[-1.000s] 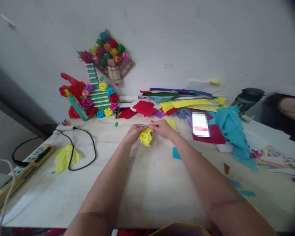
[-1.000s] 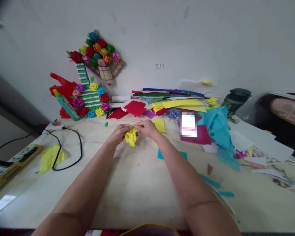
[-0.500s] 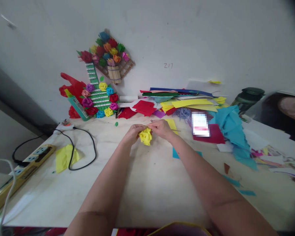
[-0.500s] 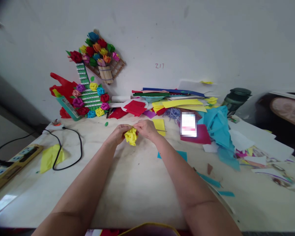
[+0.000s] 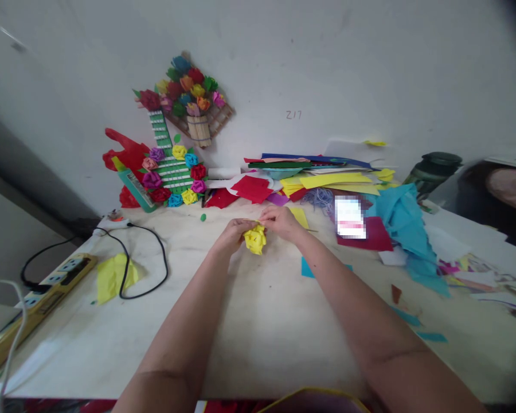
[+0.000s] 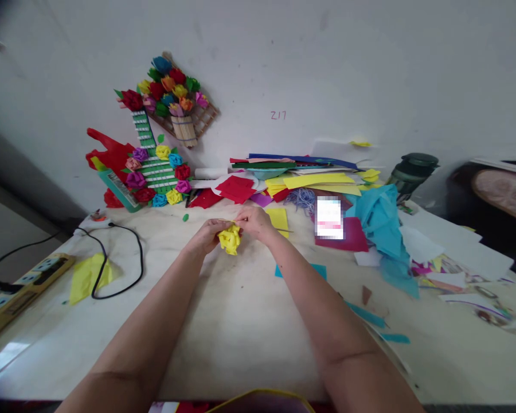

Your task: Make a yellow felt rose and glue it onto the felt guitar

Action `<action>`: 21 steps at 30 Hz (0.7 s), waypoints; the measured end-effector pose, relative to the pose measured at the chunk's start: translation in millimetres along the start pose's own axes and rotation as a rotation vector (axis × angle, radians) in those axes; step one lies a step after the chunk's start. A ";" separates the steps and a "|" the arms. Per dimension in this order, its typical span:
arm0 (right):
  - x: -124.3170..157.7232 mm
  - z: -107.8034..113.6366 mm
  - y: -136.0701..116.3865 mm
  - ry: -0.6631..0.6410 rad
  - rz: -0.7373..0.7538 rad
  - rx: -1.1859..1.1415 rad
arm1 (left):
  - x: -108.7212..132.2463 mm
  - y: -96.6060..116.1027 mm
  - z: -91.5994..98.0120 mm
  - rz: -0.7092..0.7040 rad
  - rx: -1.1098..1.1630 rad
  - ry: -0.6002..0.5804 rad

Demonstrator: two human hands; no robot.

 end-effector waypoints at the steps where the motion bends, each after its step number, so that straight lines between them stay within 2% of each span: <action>1: 0.0 0.3 -0.3 -0.004 -0.008 -0.020 | 0.3 0.0 -0.2 0.003 -0.001 0.005; 12: -2.2 -8.2 15.7 -0.119 -0.207 -0.287 | 1.2 -3.3 2.4 0.024 -0.028 0.035; 21: -1.3 -7.6 15.3 -0.121 -0.193 -0.290 | 1.1 -0.2 1.7 0.008 -0.055 0.034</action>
Point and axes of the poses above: each hand's wrist, its own x-axis away from the middle knuckle, its own z-axis out of the back of the hand, y = z × x, the point moved 9 cm from there along -x, towards the middle knuckle, and after that the axes turned 15 degrees about -z, right-handed, at the moved point
